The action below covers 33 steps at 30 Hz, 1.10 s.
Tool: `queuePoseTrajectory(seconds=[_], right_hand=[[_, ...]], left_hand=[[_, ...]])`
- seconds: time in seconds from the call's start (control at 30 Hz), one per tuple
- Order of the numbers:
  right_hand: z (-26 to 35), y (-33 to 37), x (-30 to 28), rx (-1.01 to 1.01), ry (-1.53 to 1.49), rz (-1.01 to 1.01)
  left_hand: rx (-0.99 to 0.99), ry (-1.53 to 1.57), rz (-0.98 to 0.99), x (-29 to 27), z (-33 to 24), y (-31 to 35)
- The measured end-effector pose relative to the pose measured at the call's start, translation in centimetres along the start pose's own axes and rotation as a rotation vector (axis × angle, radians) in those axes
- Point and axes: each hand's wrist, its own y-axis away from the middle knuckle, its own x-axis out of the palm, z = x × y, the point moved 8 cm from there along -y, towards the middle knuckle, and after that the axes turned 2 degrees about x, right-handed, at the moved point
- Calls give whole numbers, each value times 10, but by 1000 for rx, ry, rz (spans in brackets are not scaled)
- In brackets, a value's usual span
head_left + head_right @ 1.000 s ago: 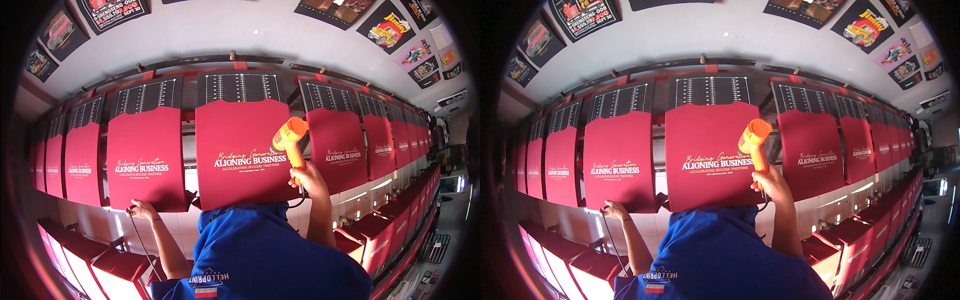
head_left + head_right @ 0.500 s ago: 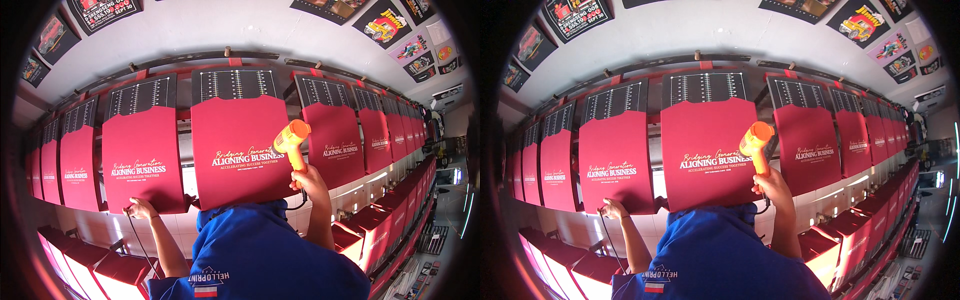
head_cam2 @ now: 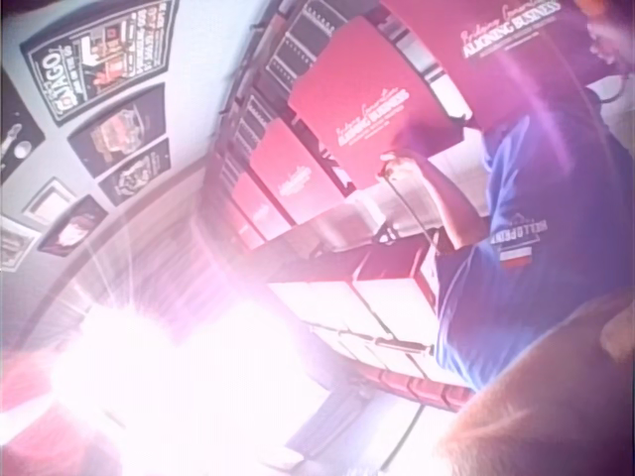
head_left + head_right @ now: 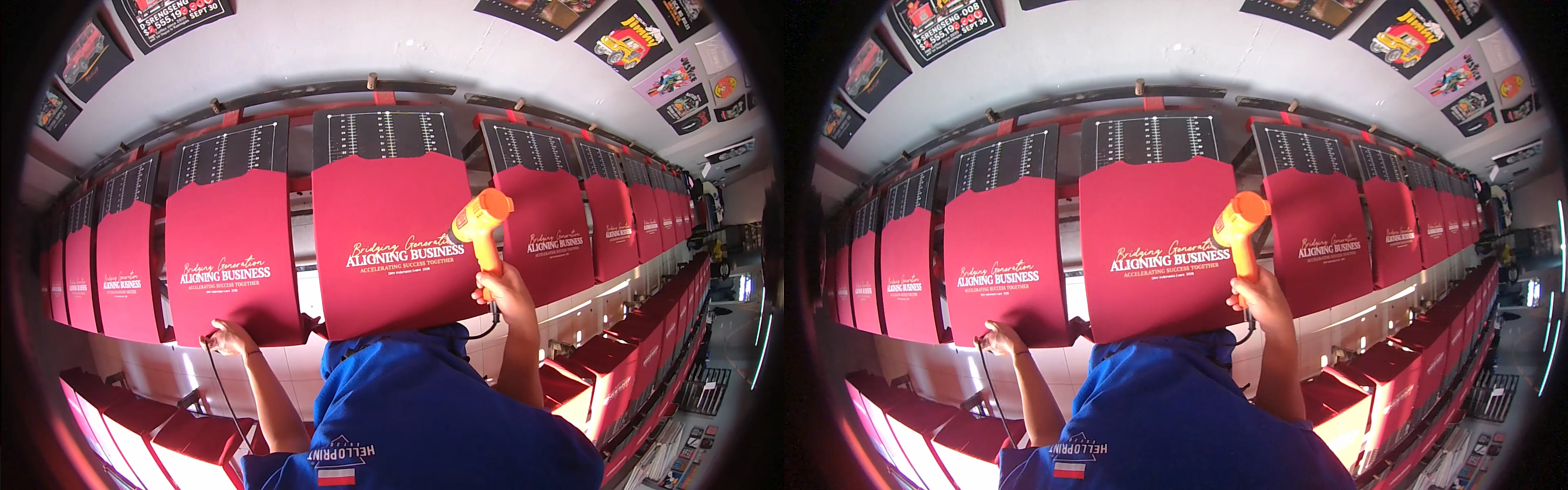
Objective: The person uses a heat gun to dry the ink on a series of printed shirts mounted on a screen-printing rack.
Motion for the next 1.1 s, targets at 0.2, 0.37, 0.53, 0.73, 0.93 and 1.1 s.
queuePoseTrajectory(seconds=[0.2, 0.37, 0.53, 0.73, 0.93, 1.1], right_hand=[[2, -5, 12, 9, -4, 65], [-3, -1, 14, 18, 26, 119], [-9, 20, 12, 23, 73, 56], [-18, 41, 2, 37, 67, -21], [-19, 41, 0, 65, 50, -37], [-22, 39, -5, 101, -22, -1]], left_hand=[[25, 46, -60, -4, 0, 0], [-11, 63, -9, -9, -7, 7], [-3, 27, -56, -6, 0, 3], [-26, 87, -67, -9, -5, 10], [15, 53, -47, -8, -5, 8], [-26, 30, 20, -5, -3, 4]])
